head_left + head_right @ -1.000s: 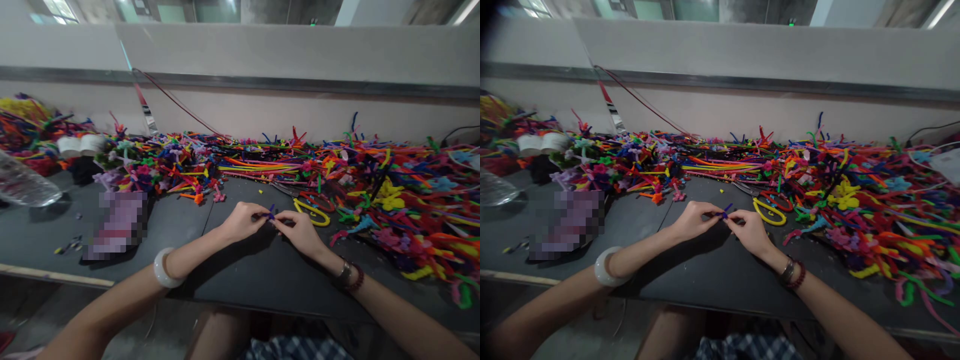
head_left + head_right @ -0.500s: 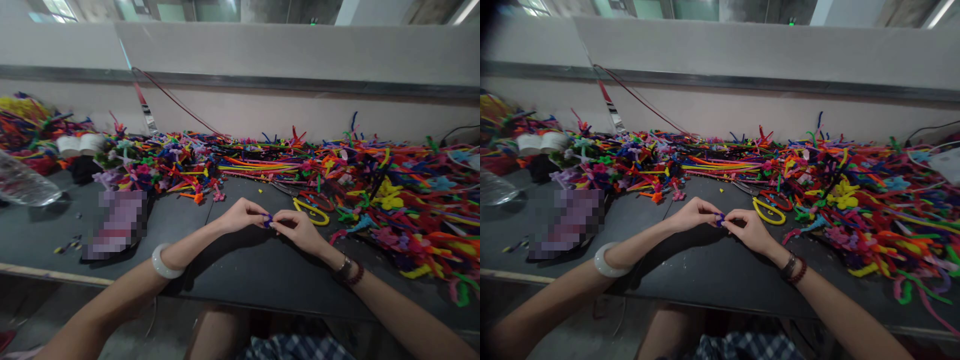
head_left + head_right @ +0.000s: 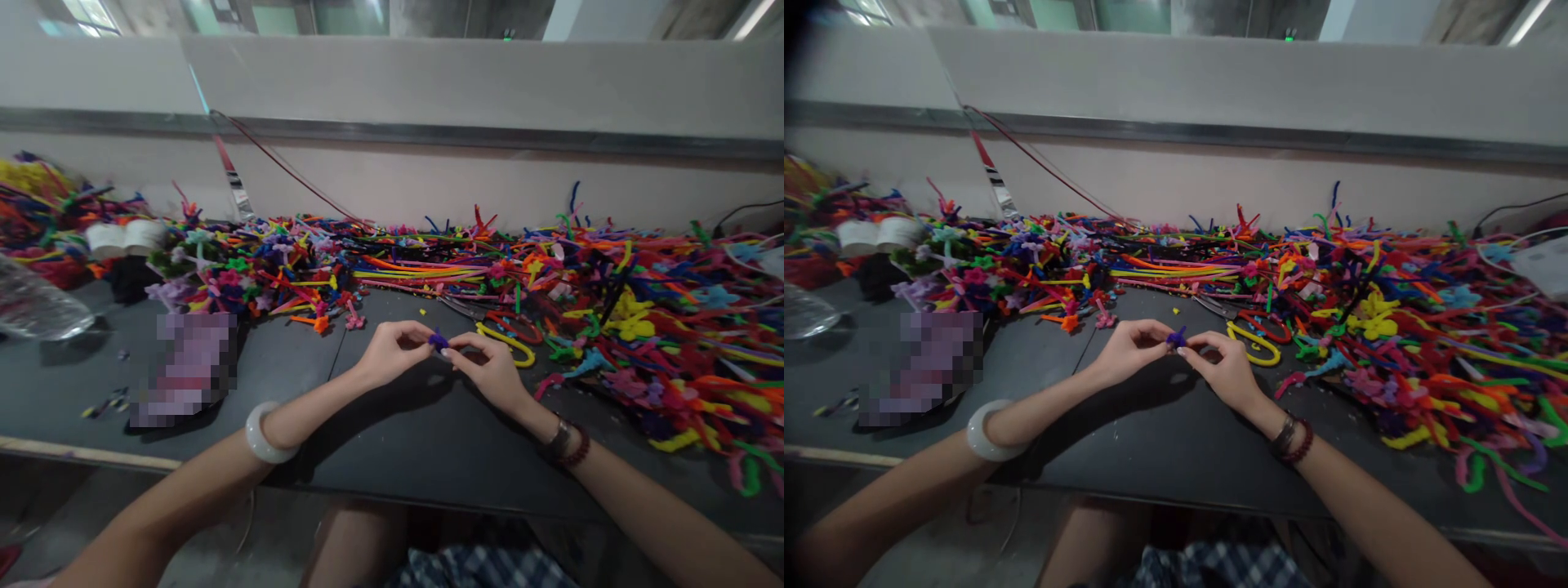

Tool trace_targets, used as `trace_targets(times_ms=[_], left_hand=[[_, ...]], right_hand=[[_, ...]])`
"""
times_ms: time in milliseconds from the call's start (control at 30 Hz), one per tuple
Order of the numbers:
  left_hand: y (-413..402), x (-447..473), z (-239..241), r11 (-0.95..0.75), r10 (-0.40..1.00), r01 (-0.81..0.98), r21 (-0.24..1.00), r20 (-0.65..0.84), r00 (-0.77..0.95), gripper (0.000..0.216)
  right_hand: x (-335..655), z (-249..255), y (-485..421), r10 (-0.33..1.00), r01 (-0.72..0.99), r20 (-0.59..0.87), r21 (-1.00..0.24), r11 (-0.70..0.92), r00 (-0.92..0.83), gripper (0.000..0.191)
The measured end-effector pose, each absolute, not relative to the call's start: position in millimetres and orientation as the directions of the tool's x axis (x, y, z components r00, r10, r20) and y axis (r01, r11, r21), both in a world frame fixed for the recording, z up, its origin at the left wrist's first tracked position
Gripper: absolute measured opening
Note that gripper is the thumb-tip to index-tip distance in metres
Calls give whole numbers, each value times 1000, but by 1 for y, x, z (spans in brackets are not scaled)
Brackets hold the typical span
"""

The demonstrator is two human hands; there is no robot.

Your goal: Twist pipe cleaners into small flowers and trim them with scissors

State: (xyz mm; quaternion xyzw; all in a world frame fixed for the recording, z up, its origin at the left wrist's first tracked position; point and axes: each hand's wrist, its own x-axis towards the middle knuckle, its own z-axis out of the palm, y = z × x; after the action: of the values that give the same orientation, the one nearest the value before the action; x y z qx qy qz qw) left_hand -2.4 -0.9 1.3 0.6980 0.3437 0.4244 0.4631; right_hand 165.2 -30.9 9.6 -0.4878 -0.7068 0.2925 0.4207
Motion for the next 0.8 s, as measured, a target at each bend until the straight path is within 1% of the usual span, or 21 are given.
trace_targets(times_ms=[67, 233, 333, 400, 500, 633, 700, 800], left_hand=[[-3, -2, 2, -410, 860, 155, 899, 324, 394, 21], [-7, -1, 6, -561, 811, 267, 783, 456, 366, 16], [-7, -1, 7, -634, 767, 313, 708, 523, 370, 15], [-6, -2, 6, -650, 754, 319, 689, 534, 382, 16], [-4, -2, 4, -629, 767, 314, 711, 504, 397, 16], [-3, -3, 3, -547, 815, 298, 782, 417, 401, 16], [-1, -4, 3, -485, 843, 290, 825, 353, 405, 17], [2, -7, 4, -355, 867, 249, 901, 218, 448, 18]], right_hand=[[165, 9, -31, 926, 473, 344, -797, 376, -155, 15], [163, 7, -33, 881, 572, 443, -685, 451, -165, 11], [161, 6, -34, 883, 600, 438, -666, 443, -166, 11], [160, 5, -34, 896, 600, 409, -678, 424, -171, 11], [160, 5, -34, 922, 579, 343, -722, 379, -177, 12], [160, 7, -34, 937, 532, 283, -771, 349, -205, 13], [160, 9, -35, 937, 515, 264, -785, 346, -228, 13], [161, 12, -35, 929, 492, 246, -794, 357, -277, 14]])
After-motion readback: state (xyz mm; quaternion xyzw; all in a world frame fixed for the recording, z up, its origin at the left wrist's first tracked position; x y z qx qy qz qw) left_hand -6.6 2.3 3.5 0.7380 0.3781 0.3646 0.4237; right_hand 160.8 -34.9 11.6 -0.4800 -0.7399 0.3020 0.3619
